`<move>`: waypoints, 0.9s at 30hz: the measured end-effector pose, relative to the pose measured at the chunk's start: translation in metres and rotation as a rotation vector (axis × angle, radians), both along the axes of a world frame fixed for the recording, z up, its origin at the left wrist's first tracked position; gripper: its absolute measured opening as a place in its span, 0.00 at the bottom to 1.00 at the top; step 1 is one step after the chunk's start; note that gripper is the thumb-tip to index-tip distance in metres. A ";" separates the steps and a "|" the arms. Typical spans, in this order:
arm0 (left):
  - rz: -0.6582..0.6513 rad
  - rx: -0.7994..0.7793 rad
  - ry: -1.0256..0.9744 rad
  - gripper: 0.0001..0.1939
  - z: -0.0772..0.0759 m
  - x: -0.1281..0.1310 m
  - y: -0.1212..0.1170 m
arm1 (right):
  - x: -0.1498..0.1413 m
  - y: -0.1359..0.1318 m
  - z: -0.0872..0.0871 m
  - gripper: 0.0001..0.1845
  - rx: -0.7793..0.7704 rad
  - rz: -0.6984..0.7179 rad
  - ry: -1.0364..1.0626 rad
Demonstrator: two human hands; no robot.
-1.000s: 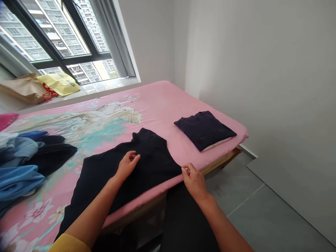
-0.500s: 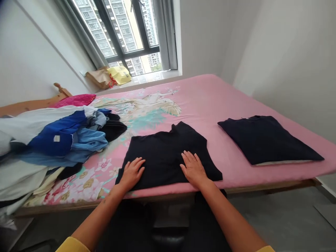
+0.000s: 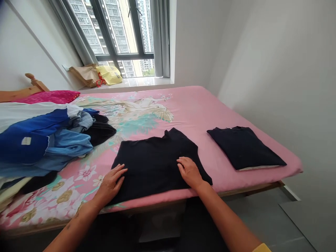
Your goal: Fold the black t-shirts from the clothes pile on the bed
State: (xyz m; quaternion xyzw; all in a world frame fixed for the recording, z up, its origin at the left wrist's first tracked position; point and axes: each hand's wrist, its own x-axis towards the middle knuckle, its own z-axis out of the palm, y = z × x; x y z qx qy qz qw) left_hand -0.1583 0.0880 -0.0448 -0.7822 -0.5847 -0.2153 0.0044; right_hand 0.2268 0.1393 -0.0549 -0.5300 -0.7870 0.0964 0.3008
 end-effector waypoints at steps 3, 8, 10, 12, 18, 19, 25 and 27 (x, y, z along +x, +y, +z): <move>-0.020 -0.041 0.013 0.17 0.000 0.006 0.023 | 0.027 0.024 0.011 0.13 0.001 -0.175 0.067; -0.061 -0.113 0.081 0.18 0.008 0.014 0.064 | 0.038 0.054 0.025 0.13 -0.128 -0.159 0.046; -0.145 -0.156 0.107 0.20 0.014 0.032 0.075 | 0.022 0.060 0.028 0.15 -0.108 0.033 0.009; -0.258 -0.214 0.135 0.21 0.018 0.054 0.083 | 0.002 0.065 0.026 0.18 -0.129 0.235 -0.028; -0.127 -0.348 0.174 0.27 0.004 0.053 0.129 | -0.006 0.109 -0.009 0.27 -0.266 0.203 -0.200; -0.011 -0.355 0.168 0.28 0.000 0.040 0.139 | -0.002 0.119 -0.015 0.28 -0.268 0.129 -0.234; 0.325 -0.302 0.083 0.25 -0.018 -0.023 0.183 | -0.008 0.171 -0.032 0.31 -0.318 -0.193 -0.278; 0.408 -0.264 0.042 0.25 -0.022 -0.027 0.193 | -0.018 0.187 -0.034 0.33 -0.319 -0.297 -0.218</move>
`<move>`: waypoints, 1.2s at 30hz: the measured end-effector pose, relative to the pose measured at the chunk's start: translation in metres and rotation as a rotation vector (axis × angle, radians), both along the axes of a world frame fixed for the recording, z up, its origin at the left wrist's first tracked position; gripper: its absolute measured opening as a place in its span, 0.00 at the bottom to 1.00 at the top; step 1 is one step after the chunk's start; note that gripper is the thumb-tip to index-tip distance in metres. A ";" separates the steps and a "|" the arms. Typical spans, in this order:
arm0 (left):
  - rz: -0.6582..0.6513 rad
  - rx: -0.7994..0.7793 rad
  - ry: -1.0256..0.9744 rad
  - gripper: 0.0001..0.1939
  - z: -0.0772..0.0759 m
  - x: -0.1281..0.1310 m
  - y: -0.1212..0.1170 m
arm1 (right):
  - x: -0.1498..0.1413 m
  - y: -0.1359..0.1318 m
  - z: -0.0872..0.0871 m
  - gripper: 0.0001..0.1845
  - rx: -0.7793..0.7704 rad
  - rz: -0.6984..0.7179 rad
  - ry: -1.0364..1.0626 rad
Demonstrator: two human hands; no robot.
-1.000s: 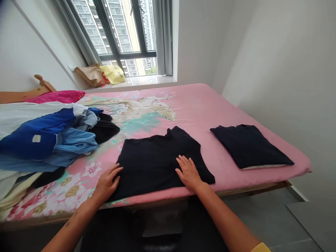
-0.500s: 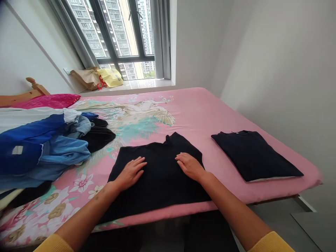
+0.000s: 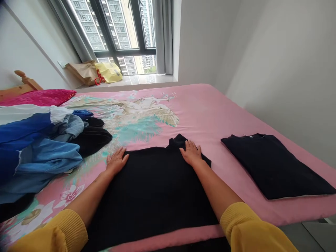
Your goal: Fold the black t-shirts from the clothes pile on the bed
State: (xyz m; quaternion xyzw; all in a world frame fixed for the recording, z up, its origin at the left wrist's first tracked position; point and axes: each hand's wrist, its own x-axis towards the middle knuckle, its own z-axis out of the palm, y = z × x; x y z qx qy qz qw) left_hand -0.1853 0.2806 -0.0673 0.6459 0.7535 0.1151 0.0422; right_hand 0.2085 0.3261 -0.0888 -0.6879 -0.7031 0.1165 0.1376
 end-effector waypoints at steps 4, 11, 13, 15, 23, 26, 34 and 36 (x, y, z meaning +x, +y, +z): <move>0.035 0.113 0.012 0.21 -0.008 -0.006 0.016 | -0.012 0.031 0.000 0.38 0.053 -0.125 0.064; -0.010 0.214 0.025 0.16 -0.019 -0.018 0.021 | -0.005 0.065 0.000 0.33 0.122 -0.111 0.301; -0.008 0.191 -0.007 0.14 -0.016 -0.018 0.021 | -0.002 0.067 0.000 0.23 0.087 -0.097 0.433; -0.017 0.166 -0.034 0.10 -0.010 -0.019 0.021 | 0.000 0.064 0.004 0.16 0.061 -0.088 0.543; -0.165 0.057 -0.147 0.07 0.050 -0.027 -0.006 | 0.022 0.017 0.063 0.23 0.050 0.026 0.809; -0.302 0.111 -0.116 0.07 0.072 -0.027 -0.043 | 0.038 -0.026 0.085 0.20 0.132 0.105 0.838; -0.498 0.127 -0.097 0.10 0.045 -0.025 -0.137 | 0.071 -0.137 0.037 0.29 0.078 0.158 0.589; -0.458 0.155 -0.139 0.11 0.033 -0.025 -0.145 | 0.072 -0.143 0.023 0.24 0.048 0.157 0.552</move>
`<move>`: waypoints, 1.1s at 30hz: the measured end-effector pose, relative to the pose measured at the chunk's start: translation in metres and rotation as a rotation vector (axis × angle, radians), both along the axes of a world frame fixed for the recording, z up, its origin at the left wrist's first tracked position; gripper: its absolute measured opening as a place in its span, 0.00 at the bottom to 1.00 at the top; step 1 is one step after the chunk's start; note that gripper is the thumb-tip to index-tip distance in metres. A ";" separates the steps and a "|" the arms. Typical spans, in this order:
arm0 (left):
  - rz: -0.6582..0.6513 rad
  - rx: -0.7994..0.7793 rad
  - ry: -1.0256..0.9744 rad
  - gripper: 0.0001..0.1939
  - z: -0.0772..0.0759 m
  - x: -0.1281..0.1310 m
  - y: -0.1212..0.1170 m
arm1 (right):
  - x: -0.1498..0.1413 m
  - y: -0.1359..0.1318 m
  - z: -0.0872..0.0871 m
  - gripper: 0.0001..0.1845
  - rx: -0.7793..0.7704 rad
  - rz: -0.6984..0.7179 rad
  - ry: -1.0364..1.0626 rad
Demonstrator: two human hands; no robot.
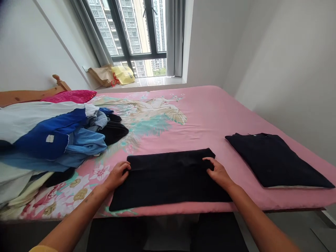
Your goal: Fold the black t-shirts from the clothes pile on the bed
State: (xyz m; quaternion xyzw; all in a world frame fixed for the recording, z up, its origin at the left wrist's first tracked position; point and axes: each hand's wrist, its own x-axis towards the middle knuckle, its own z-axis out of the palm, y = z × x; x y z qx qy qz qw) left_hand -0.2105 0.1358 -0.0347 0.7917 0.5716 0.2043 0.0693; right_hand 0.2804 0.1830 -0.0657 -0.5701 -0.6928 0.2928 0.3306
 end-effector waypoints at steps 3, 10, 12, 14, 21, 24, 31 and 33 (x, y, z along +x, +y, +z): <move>0.023 0.029 -0.019 0.14 -0.003 0.002 -0.002 | 0.000 0.001 -0.001 0.13 0.016 -0.008 -0.001; -0.029 0.003 0.065 0.13 0.009 0.002 -0.015 | 0.011 -0.004 0.009 0.08 0.077 0.004 -0.052; -0.035 -0.004 0.071 0.13 0.009 0.000 -0.022 | 0.014 -0.008 0.006 0.08 0.080 0.020 -0.140; 0.001 0.030 0.059 0.13 0.010 -0.002 -0.029 | 0.015 -0.013 0.005 0.12 0.147 -0.058 -0.186; 0.167 0.084 0.020 0.13 0.003 -0.010 -0.089 | 0.030 -0.067 0.004 0.16 0.189 -0.184 -0.385; 0.242 0.101 0.000 0.13 -0.007 -0.011 -0.120 | 0.042 -0.095 -0.008 0.20 0.161 -0.175 -0.435; 0.263 0.209 0.029 0.22 -0.021 0.002 -0.143 | 0.038 -0.113 0.005 0.24 0.194 -0.211 -0.542; 0.235 0.243 0.071 0.24 -0.021 0.008 -0.142 | 0.032 -0.110 0.013 0.24 0.114 -0.231 -0.538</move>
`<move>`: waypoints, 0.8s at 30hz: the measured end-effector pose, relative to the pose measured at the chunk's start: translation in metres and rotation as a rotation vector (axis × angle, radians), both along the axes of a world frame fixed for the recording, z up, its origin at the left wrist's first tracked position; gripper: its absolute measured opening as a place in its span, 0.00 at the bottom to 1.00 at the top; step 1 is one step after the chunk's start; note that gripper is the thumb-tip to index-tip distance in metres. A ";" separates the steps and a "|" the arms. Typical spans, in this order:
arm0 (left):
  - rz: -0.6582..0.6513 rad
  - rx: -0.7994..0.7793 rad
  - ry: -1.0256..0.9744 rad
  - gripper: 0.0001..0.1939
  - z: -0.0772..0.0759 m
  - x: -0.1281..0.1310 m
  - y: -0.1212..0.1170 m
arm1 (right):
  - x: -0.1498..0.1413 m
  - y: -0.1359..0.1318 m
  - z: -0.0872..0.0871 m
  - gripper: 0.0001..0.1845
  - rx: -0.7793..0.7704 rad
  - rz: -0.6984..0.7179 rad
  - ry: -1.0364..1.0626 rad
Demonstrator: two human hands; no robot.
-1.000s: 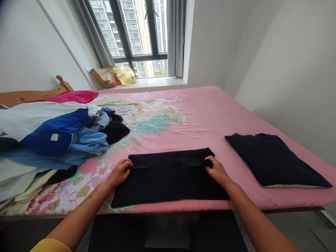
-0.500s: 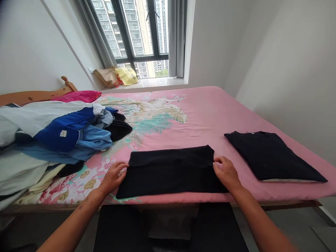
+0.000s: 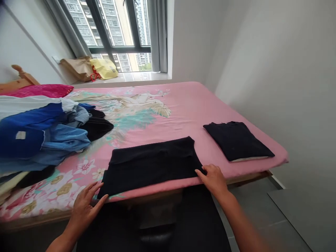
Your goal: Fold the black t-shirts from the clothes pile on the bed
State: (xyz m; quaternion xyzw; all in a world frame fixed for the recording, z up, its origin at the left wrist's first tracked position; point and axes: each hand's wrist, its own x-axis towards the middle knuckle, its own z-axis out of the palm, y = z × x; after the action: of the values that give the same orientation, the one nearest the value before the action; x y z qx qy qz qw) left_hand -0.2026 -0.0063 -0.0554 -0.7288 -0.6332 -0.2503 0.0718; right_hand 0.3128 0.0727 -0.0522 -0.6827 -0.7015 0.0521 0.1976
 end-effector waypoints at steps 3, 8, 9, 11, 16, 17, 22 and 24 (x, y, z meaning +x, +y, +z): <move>-0.038 -0.019 0.103 0.25 0.004 0.012 0.001 | -0.005 0.003 0.007 0.23 -0.108 -0.060 0.095; -0.046 -0.137 0.250 0.27 0.009 0.031 0.004 | -0.008 0.003 0.007 0.22 -0.193 -0.089 0.188; -0.046 -0.171 0.260 0.27 0.009 0.033 0.005 | -0.007 0.003 0.006 0.21 -0.207 -0.106 0.185; -0.041 -0.234 0.266 0.27 0.007 0.033 0.008 | -0.006 0.001 0.005 0.20 -0.231 -0.141 0.177; -0.031 -0.185 0.201 0.25 0.009 0.042 0.022 | -0.008 0.003 0.005 0.12 -0.111 -0.160 0.202; -0.049 -0.151 0.171 0.24 0.012 0.052 0.027 | -0.010 0.005 0.006 0.11 -0.036 -0.129 0.202; -0.361 -0.075 0.041 0.19 0.039 0.151 0.060 | -0.018 0.029 0.007 0.27 0.268 0.032 0.139; -0.469 -0.099 0.033 0.21 0.046 0.197 0.076 | -0.021 0.040 0.009 0.27 0.283 0.077 0.120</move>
State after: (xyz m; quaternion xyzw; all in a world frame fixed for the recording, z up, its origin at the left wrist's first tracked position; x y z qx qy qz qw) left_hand -0.0055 0.0699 -0.0091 -0.8625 -0.4570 -0.2168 -0.0135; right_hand 0.2918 0.1131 -0.0433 -0.6164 -0.7143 0.0007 0.3314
